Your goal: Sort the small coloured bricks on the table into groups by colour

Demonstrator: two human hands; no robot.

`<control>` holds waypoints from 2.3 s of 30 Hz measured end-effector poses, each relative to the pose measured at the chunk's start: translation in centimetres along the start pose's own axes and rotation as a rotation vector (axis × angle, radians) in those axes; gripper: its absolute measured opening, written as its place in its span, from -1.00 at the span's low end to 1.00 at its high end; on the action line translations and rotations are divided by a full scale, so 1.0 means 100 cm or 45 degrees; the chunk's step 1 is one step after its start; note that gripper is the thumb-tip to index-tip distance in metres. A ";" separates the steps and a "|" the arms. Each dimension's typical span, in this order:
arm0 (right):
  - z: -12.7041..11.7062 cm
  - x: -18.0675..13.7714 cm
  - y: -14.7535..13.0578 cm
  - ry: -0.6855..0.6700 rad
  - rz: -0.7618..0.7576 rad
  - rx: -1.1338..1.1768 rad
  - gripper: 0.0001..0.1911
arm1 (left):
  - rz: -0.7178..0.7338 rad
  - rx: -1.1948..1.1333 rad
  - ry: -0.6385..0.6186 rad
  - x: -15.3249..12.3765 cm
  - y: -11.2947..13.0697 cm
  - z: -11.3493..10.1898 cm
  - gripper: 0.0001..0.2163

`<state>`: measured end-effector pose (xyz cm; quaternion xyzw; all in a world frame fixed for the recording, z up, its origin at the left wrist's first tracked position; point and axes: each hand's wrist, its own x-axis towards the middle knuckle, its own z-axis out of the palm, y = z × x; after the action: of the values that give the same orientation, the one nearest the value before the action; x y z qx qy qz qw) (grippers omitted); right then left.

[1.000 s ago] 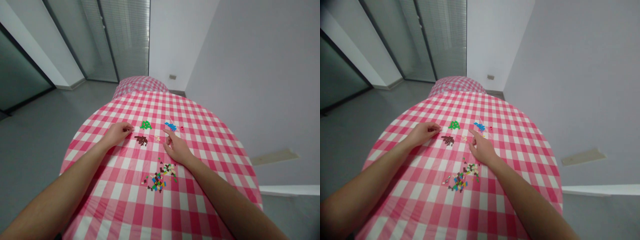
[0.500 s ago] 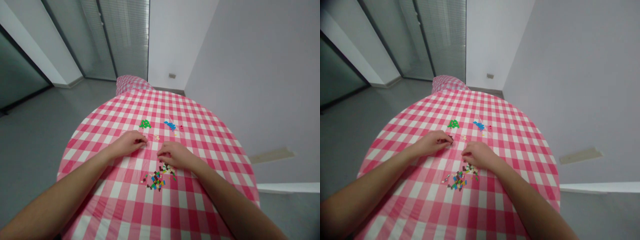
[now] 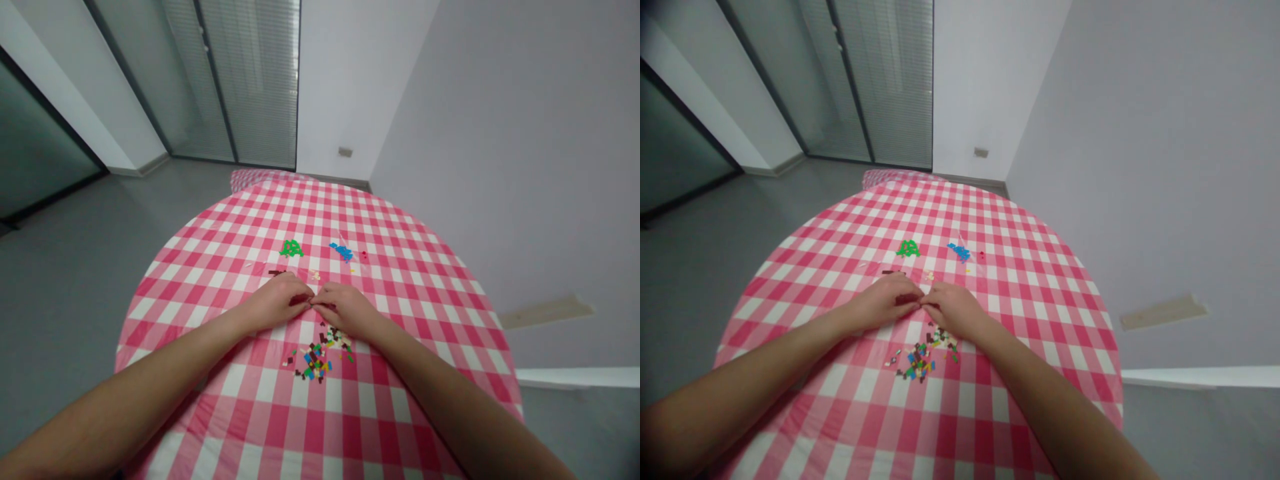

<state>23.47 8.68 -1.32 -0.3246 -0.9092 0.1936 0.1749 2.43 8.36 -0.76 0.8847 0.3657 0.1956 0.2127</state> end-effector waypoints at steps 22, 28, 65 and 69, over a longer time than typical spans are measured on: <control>-0.006 0.001 0.018 0.364 0.194 0.039 -0.83 | 0.207 0.095 -0.041 0.003 0.004 0.005 -0.85; -0.004 0.001 0.019 0.360 0.191 0.035 -0.83 | 0.130 0.132 0.008 0.005 0.003 0.003 -0.89; -0.014 -0.002 0.011 0.170 0.177 0.130 -0.82 | -0.581 0.046 0.475 -0.002 -0.062 -0.023 -0.56; -0.025 -0.006 -0.002 -0.180 0.038 0.306 -0.81 | -0.537 0.015 0.451 -0.002 -0.062 -0.022 -0.59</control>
<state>24.93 8.78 0.80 -0.3003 -0.8846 0.3260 0.1449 -2.27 12.70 -2.14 0.7422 0.5746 0.2966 0.1764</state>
